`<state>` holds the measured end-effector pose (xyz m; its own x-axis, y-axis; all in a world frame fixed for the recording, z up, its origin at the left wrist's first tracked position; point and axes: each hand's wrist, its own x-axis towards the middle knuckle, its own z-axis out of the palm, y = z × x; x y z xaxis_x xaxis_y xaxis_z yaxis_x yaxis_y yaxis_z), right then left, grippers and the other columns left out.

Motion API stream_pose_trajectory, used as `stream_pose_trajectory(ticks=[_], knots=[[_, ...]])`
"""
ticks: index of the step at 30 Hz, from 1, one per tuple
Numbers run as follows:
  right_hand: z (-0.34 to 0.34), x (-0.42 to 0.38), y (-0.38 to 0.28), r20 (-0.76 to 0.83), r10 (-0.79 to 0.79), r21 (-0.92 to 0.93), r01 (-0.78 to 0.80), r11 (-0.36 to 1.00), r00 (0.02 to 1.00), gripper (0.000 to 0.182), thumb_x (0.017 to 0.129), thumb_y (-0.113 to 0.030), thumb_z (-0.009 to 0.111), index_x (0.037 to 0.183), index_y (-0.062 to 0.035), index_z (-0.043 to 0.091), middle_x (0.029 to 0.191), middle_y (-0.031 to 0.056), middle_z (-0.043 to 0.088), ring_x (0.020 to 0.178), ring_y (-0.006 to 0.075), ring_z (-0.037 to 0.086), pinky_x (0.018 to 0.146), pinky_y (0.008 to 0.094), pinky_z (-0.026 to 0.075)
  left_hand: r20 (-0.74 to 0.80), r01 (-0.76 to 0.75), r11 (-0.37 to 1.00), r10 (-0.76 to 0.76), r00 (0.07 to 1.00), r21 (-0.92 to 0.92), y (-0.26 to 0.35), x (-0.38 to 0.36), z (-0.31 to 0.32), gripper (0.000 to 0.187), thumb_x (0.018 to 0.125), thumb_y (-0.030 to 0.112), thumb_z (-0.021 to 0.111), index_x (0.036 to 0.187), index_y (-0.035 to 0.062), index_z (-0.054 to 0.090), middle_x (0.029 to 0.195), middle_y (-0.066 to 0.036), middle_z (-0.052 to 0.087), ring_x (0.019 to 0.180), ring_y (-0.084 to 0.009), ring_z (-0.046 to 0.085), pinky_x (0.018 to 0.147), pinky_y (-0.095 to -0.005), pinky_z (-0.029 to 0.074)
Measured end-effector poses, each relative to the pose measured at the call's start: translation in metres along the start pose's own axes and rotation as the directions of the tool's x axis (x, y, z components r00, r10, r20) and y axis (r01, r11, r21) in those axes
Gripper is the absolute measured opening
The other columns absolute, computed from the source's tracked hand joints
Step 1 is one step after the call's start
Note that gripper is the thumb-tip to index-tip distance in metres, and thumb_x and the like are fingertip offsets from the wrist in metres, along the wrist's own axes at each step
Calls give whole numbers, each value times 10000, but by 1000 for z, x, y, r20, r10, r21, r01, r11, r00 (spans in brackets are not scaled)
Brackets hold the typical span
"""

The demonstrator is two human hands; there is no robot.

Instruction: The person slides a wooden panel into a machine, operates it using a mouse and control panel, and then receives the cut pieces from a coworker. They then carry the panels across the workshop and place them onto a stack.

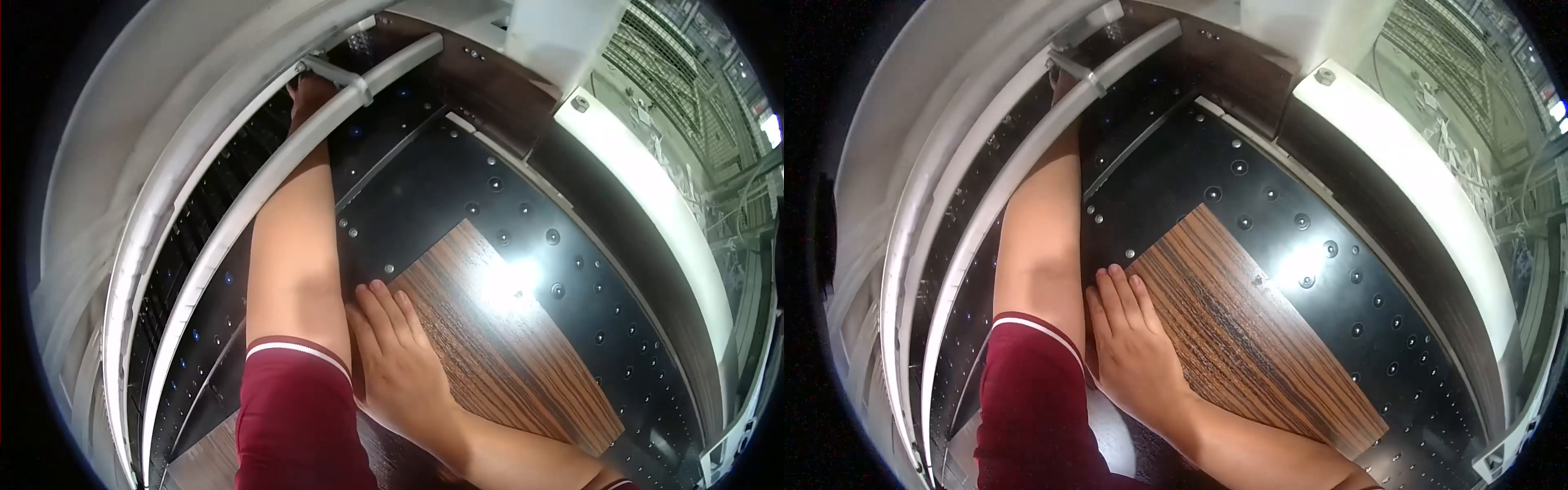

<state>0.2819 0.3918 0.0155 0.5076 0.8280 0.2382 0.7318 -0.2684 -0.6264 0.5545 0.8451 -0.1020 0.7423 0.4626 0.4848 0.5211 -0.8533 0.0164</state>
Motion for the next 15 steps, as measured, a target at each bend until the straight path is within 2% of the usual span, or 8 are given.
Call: stream_pose_trajectory(ticks=[1, 2, 3, 4, 5, 6, 8, 15], knots=[[-2, 0, 2, -8, 21, 14, -21, 1000, 1000, 559, 979, -287, 528, 1354, 128, 539, 1490, 295, 459, 1453, 410, 380, 1245, 502, 228, -154, -60, 998, 64, 986, 33, 12, -25, -35, 571, 1027, 454, 527, 1464, 86, 506, 1376, -67, 588, 1298, -253, 542, 1117, -398, 384], [-3, 0, 4, -26, 13, -8, -13, 1000, 1000, 560, 966, -287, 555, 1339, 130, 550, 1484, 297, 464, 1450, 412, 385, 1243, 502, 232, -138, -32, 861, -44, 989, -507, -14, -1, 25, 593, 1002, 472, 558, 1436, 69, 529, 1372, -91, 585, 1289, -255, 545, 1090, -397, 414], [-4, 0, 4, -41, 1, -23, -2, 1000, 999, 561, 953, -288, 582, 1324, 133, 560, 1478, 299, 469, 1447, 413, 390, 1241, 502, 237, -7, -49, 977, 51, 999, 206, 33, -41, -68, 572, 975, 445, 593, 1392, 55, 560, 1314, -130, 623, 1284, -271, 559, 1077, -398, 433], [-5, 0, 3, -84, 23, 46, -19, 999, 996, 564, 923, -267, 642, 1326, 119, 560, 1468, 296, 476, 1443, 414, 394, 1241, 500, 245, -83, 50, 835, -113, 990, -547, 4, -19, 2, 529, 958, 403, 582, 1356, 54, 594, 1297, -186, 637, 1346, -331, 517, 1128, -463, 401], [-5, 0, 4, -108, 34, 61, -28, 998, 994, 562, 917, -259, 655, 1331, 109, 558, 1460, 293, 482, 1446, 410, 390, 1243, 499, 244, -250, -182, 977, 204, 946, 110, 20, -53, -36, 461, 936, 340, 595, 1288, 44, 633, 1231, -225, 655, 1267, -385, 558, 1078, -509, 443], [-3, 0, 4, -130, 48, 82, -37, 996, 990, 561, 911, -250, 668, 1335, 99, 556, 1452, 290, 488, 1449, 406, 387, 1245, 498, 244, -342, -330, 944, 308, 888, -8, 21, -53, -23, 447, 903, 308, 632, 1262, 42, 648, 1248, -265, 634, 1205, -443, 577, 1054, -539, 450], [-6, 1, 5, -141, 54, 37, -50, 998, 988, 551, 916, -268, 668, 1328, 82, 559, 1444, 277, 498, 1455, 397, 380, 1250, 498, 239, 166, -30, 976, 66, 984, -214, 105, -127, -187, 435, 942, 323, 627, 1259, 28, 661, 1297, -288, 624, 1241, -441, 573, 1089, -478, 447], [-1, -12, 14, -198, -80, -226, 34, 974, 977, 549, 942, -337, 661, 1338, 30, 564, 1467, 232, 508, 1421, 421, 406, 1224, 506, 269, 55, -68, 834, 116, 992, -547, 33, -469, -449, 328, 864, 89, 767, 1166, -19, 697, 1240, -198, 657, 1080, -362, 665, 920, -395, 561]])
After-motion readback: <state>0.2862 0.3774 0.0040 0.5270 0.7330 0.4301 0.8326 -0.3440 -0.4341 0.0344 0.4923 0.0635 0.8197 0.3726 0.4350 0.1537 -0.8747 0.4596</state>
